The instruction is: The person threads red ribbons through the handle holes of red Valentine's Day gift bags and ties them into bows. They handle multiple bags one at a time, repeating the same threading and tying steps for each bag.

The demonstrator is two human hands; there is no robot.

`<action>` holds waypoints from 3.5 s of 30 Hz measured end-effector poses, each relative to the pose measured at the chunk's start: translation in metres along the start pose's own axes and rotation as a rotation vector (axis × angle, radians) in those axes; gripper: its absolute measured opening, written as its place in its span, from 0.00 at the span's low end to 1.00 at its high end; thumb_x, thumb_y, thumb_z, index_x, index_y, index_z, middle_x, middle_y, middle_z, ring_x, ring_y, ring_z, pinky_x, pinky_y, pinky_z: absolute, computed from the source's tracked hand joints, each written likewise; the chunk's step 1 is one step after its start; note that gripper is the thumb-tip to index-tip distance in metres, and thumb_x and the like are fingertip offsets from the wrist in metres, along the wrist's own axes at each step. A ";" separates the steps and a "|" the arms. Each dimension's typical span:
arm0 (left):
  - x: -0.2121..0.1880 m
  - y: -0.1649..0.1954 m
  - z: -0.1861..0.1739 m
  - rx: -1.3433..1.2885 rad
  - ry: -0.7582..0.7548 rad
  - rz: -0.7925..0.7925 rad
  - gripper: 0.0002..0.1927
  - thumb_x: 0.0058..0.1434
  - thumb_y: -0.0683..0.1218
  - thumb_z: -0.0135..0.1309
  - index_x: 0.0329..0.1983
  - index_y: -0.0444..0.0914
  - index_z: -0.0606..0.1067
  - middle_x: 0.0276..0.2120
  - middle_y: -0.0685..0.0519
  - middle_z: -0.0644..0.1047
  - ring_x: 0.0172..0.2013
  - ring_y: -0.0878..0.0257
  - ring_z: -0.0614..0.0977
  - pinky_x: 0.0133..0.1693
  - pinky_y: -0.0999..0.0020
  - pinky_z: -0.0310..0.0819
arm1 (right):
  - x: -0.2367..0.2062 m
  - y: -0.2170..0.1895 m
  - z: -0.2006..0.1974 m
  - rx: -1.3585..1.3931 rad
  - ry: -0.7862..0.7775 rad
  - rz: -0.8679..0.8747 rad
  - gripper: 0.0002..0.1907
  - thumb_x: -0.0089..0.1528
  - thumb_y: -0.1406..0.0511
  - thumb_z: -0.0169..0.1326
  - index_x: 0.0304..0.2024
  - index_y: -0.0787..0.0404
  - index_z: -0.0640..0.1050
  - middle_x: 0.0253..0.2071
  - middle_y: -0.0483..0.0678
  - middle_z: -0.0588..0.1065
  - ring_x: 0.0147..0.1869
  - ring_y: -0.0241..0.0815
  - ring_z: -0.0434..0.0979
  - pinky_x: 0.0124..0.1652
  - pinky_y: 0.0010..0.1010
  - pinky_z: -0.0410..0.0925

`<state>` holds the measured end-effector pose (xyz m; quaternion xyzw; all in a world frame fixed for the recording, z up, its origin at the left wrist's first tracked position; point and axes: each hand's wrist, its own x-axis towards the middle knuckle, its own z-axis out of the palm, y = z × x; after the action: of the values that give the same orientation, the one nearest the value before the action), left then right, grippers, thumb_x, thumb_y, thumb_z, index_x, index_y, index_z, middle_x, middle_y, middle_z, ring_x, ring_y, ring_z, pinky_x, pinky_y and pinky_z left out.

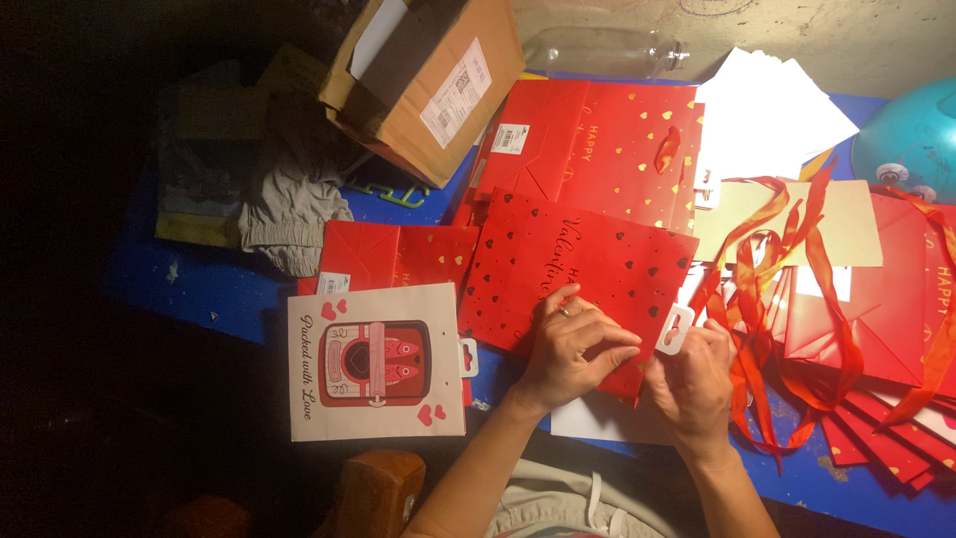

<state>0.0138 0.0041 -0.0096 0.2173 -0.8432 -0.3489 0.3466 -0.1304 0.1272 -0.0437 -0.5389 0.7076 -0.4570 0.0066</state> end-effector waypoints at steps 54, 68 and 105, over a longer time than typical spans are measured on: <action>0.000 -0.003 0.005 0.118 -0.118 0.014 0.28 0.52 0.63 0.67 0.50 0.45 0.76 0.32 0.58 0.76 0.43 0.63 0.78 0.69 0.54 0.56 | 0.002 -0.002 -0.005 -0.008 0.036 0.007 0.09 0.55 0.76 0.55 0.36 0.61 0.78 0.29 0.49 0.64 0.42 0.51 0.66 0.48 0.40 0.59; -0.001 -0.005 0.011 0.014 0.044 -0.004 0.19 0.56 0.45 0.56 0.52 0.40 0.78 0.35 0.52 0.78 0.39 0.58 0.80 0.69 0.52 0.63 | 0.004 -0.006 -0.035 -0.041 0.324 0.170 0.16 0.71 0.75 0.51 0.61 0.69 0.72 0.60 0.60 0.63 0.66 0.53 0.65 0.65 0.42 0.62; -0.015 0.052 -0.013 0.204 0.270 0.099 0.14 0.67 0.50 0.56 0.55 0.51 0.77 0.51 0.61 0.77 0.57 0.61 0.76 0.68 0.52 0.54 | 0.027 -0.046 0.062 2.147 -0.425 0.747 0.45 0.69 0.43 0.49 0.73 0.72 0.63 0.43 0.53 0.71 0.42 0.39 0.78 0.46 0.31 0.72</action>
<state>0.0276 0.0417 0.0288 0.2545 -0.8297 -0.2116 0.4496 -0.0758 0.0667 -0.0368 -0.0790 0.0548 -0.6928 0.7147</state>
